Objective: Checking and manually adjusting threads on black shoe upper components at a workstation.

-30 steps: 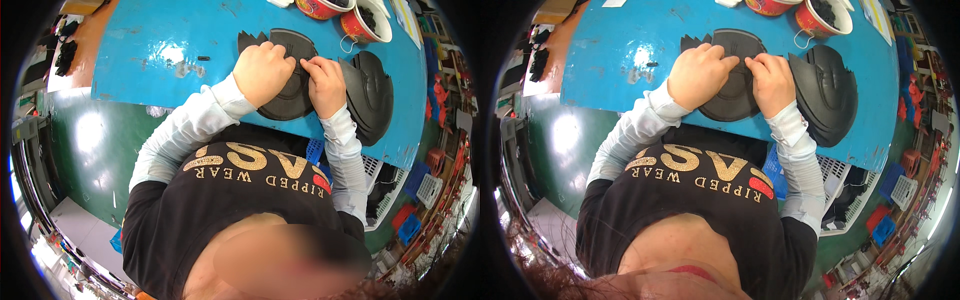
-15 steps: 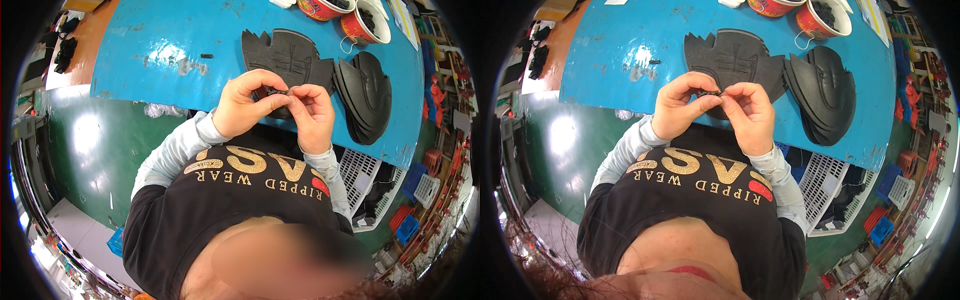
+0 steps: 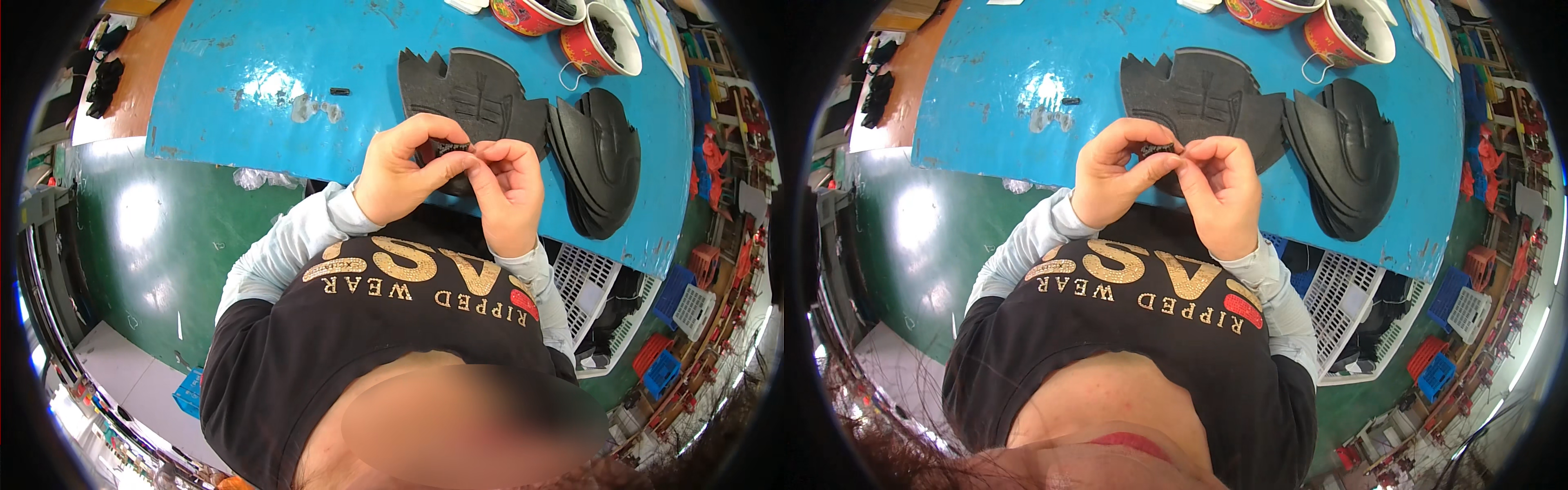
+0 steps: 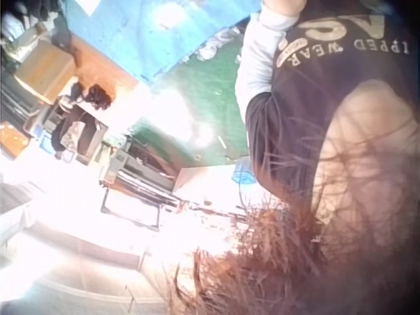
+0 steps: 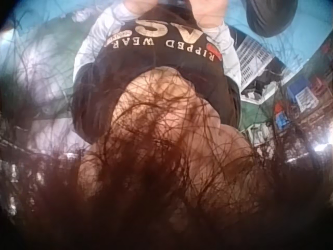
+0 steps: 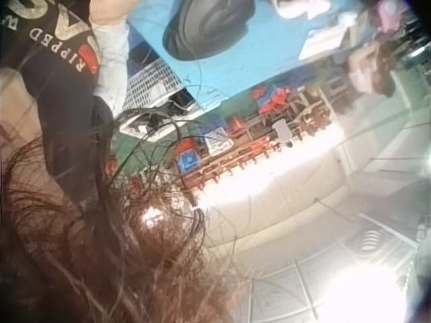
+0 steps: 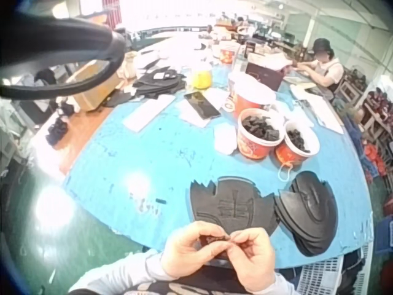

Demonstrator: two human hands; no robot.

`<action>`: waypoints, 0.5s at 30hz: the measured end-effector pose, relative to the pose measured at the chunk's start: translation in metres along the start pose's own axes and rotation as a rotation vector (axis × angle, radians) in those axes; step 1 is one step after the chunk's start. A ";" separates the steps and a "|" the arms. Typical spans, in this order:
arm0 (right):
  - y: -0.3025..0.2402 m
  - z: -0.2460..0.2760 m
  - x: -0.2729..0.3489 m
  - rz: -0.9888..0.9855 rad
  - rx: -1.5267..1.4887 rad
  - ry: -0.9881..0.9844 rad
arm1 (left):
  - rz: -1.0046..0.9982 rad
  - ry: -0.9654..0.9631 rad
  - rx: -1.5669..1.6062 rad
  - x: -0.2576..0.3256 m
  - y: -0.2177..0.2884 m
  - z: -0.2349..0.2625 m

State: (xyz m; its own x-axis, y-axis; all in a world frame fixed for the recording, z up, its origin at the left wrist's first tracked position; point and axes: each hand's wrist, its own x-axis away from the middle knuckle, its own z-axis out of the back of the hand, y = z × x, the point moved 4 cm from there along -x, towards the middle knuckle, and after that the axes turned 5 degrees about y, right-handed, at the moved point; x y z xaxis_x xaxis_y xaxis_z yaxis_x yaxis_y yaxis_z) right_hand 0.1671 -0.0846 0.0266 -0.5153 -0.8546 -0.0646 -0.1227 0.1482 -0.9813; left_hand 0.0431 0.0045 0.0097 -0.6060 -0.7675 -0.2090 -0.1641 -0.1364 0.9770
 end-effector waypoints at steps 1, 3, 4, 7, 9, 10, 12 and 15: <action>-0.001 0.001 -0.001 -0.002 0.001 -0.001 | 0.001 0.001 0.001 0.001 -0.002 0.001; -0.001 -0.001 -0.002 -0.015 0.022 -0.073 | -0.148 0.030 -0.029 0.001 -0.001 0.003; -0.001 -0.001 -0.002 -0.017 0.024 -0.073 | -0.146 0.030 -0.028 0.001 -0.003 0.002; -0.001 -0.004 -0.002 0.002 0.088 -0.065 | -0.141 0.088 0.134 0.001 -0.009 0.000; 0.002 -0.005 -0.005 -0.022 0.030 -0.057 | -0.100 0.068 0.119 0.001 -0.013 0.001; 0.002 -0.002 -0.008 -0.023 0.030 -0.060 | -0.099 0.071 0.119 -0.001 -0.010 0.004; 0.004 0.003 -0.015 -0.241 -0.188 -0.227 | -0.047 -0.042 0.057 -0.008 -0.004 0.011; -0.001 0.007 -0.021 -0.407 -0.159 -0.296 | -0.152 -0.220 -0.132 -0.017 0.022 0.020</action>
State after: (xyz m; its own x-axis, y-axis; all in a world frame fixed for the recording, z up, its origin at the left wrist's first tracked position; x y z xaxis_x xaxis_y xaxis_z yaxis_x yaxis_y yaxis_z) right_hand 0.1843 -0.0707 0.0275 -0.1398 -0.9593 0.2452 -0.4019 -0.1713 -0.8995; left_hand 0.0342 0.0271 0.0341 -0.7389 -0.5798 -0.3434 -0.1720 -0.3304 0.9280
